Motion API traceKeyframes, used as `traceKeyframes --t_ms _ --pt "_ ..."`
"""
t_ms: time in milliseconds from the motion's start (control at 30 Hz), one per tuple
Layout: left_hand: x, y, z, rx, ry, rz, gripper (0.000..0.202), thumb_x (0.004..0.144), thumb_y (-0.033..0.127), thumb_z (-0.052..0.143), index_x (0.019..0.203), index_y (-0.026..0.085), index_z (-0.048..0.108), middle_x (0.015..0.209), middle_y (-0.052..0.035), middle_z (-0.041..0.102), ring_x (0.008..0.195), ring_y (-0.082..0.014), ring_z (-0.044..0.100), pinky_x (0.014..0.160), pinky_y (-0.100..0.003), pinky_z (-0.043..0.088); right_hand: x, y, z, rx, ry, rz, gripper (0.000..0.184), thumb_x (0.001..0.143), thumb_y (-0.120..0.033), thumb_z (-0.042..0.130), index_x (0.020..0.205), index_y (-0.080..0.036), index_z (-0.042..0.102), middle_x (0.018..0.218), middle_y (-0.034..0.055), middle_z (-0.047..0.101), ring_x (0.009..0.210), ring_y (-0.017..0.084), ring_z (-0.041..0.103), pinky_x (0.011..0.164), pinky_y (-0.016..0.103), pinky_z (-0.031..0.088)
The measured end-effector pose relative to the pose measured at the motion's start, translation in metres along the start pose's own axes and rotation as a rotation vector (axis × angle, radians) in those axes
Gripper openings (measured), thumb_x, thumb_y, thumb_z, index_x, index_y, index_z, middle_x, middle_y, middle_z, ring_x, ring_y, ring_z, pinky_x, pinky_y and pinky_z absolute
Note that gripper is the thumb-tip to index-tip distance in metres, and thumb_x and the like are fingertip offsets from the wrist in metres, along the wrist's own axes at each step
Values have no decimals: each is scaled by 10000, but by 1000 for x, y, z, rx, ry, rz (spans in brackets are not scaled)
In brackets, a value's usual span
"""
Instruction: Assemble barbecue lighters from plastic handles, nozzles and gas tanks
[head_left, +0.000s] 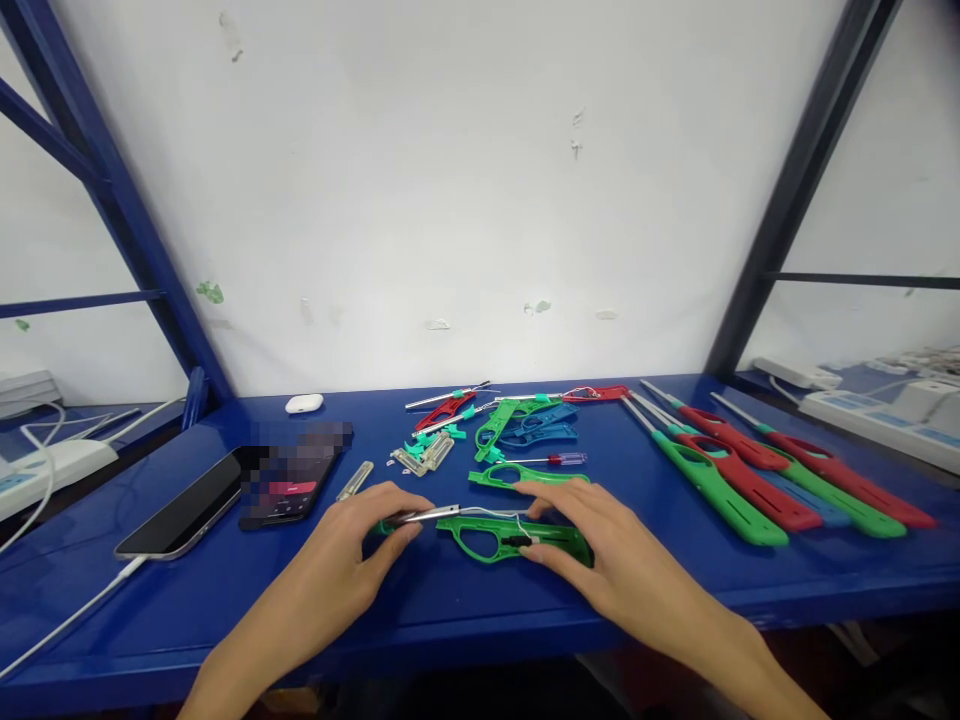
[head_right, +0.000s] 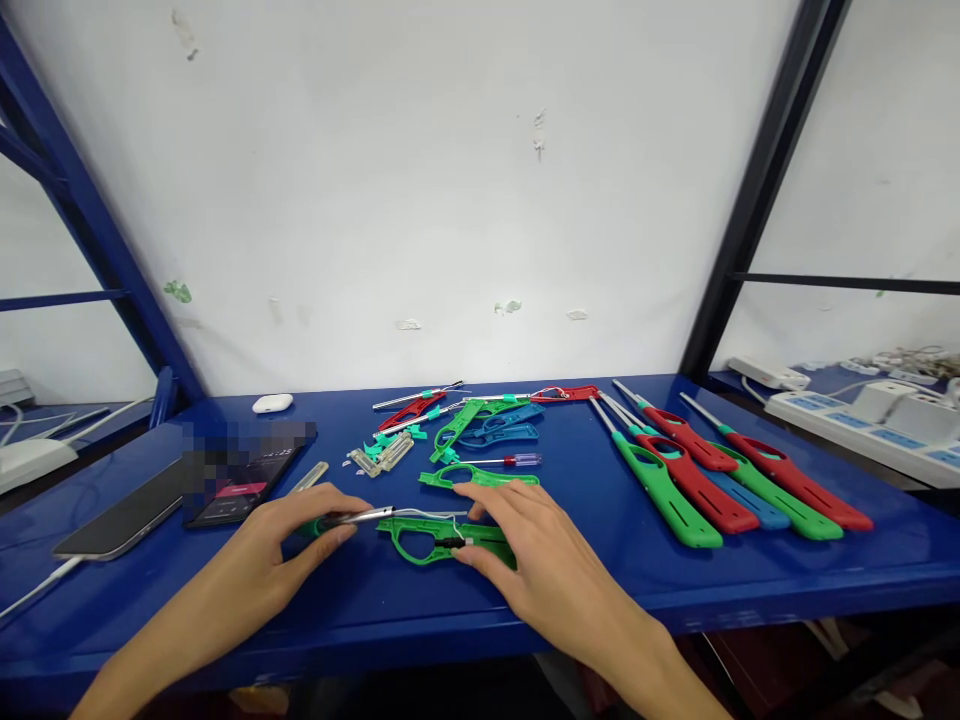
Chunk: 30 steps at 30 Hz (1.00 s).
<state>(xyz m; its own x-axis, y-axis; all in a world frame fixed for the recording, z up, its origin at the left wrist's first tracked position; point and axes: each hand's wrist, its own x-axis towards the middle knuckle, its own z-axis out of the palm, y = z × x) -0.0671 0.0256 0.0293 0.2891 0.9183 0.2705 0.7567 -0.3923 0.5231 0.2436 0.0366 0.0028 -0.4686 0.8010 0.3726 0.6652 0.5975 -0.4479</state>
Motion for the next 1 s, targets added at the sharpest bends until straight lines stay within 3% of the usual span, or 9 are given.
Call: traceKeyframes --t_ms 167,400,567,767,1000 --pt "-1 -2 10 -10 0 65 276 1066 408 509 1161 291 739 1106 -20 759 1026 -228 716 937 -355 571 1 6 1 -25 21 -72 401 1043 -459 611 1407 -291 623 1334 67 720 1267 275 639 1111 498 504" --pt "-6 -1 14 44 33 89 268 1078 404 514 1252 332 704 1164 -6 744 1078 -219 708 987 -348 557 1 5 -1 -69 59 -162 288 1056 -402 601 1290 -261 695 1193 70 764 1131 265 697 1007 463 558" --pt "-7 2 14 60 60 121 286 1091 393 489 1274 319 696 1176 -12 745 1081 -217 711 992 -323 551 -3 3 1 -127 80 -169 274 1072 -385 572 1291 -259 677 1171 62 764 1104 263 696 1018 479 537" --pt "-7 2 17 48 90 191 288 1096 317 493 1302 314 695 1131 -13 749 1030 -200 714 965 -305 548 -5 -3 0 -173 147 -181 454 1053 -414 596 1488 -312 519 1445 97 637 1315 298 610 1105 548 492" --pt "-13 11 19 -31 231 258 217 1065 245 568 1218 310 706 1129 -7 751 1019 -187 719 937 -293 560 21 -23 6 -76 217 -294 365 1020 -376 654 1373 -289 616 1416 105 656 1300 298 608 1093 555 497"
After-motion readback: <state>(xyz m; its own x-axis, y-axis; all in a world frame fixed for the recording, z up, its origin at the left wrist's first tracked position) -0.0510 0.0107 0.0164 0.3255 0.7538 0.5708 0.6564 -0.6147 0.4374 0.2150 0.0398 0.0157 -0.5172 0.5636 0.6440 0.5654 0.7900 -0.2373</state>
